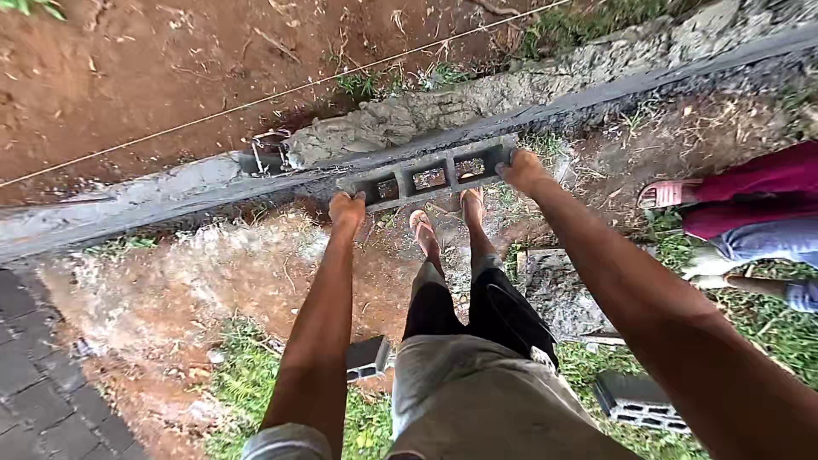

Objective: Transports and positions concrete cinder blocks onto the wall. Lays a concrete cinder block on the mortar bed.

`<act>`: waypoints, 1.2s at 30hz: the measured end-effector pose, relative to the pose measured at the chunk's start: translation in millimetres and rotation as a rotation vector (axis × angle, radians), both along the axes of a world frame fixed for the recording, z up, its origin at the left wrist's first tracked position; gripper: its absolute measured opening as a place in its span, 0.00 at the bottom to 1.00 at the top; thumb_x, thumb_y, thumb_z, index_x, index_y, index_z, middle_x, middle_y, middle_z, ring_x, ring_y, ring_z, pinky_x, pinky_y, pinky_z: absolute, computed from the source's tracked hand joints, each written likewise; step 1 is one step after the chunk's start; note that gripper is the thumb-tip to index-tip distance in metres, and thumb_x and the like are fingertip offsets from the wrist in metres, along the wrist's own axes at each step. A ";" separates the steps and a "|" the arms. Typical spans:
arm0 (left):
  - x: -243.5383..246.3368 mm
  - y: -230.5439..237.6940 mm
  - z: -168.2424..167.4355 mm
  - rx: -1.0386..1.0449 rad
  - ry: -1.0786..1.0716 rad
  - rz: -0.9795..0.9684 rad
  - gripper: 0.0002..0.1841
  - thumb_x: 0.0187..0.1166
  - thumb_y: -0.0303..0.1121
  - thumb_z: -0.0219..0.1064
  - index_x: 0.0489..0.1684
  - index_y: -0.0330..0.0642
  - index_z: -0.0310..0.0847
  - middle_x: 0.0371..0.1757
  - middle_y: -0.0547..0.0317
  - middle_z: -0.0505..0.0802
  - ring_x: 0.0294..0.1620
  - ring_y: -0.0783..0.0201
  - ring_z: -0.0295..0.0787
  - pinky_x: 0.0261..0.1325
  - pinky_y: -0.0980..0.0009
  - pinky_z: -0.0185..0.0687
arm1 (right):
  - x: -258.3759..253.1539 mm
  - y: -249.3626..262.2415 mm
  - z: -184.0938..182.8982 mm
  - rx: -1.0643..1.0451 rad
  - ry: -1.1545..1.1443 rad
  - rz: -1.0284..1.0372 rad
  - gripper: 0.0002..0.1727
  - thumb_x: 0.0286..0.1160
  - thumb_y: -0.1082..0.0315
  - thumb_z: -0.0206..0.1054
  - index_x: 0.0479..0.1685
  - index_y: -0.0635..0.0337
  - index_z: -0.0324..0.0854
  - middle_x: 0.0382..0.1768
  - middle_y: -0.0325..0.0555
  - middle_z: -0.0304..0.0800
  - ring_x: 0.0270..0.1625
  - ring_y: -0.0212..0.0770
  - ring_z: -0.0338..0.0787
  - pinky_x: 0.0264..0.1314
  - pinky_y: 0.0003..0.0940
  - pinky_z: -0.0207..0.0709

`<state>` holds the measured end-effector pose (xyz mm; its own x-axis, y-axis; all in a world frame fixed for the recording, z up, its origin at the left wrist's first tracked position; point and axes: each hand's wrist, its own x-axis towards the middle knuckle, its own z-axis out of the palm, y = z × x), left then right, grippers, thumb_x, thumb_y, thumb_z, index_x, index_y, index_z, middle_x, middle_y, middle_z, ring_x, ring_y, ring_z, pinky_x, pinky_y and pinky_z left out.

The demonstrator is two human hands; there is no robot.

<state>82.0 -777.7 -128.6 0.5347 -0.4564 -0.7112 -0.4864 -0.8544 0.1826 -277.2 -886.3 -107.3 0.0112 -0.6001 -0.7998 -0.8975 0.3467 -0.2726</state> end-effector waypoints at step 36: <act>16.7 -2.9 -35.0 -0.008 0.145 0.062 0.21 0.81 0.40 0.67 0.60 0.30 0.82 0.63 0.29 0.88 0.68 0.33 0.85 0.64 0.32 0.79 | 14.2 20.9 -71.5 -0.115 -0.082 -0.051 0.17 0.87 0.66 0.63 0.61 0.72 0.81 0.57 0.64 0.87 0.60 0.52 0.88 0.68 0.52 0.80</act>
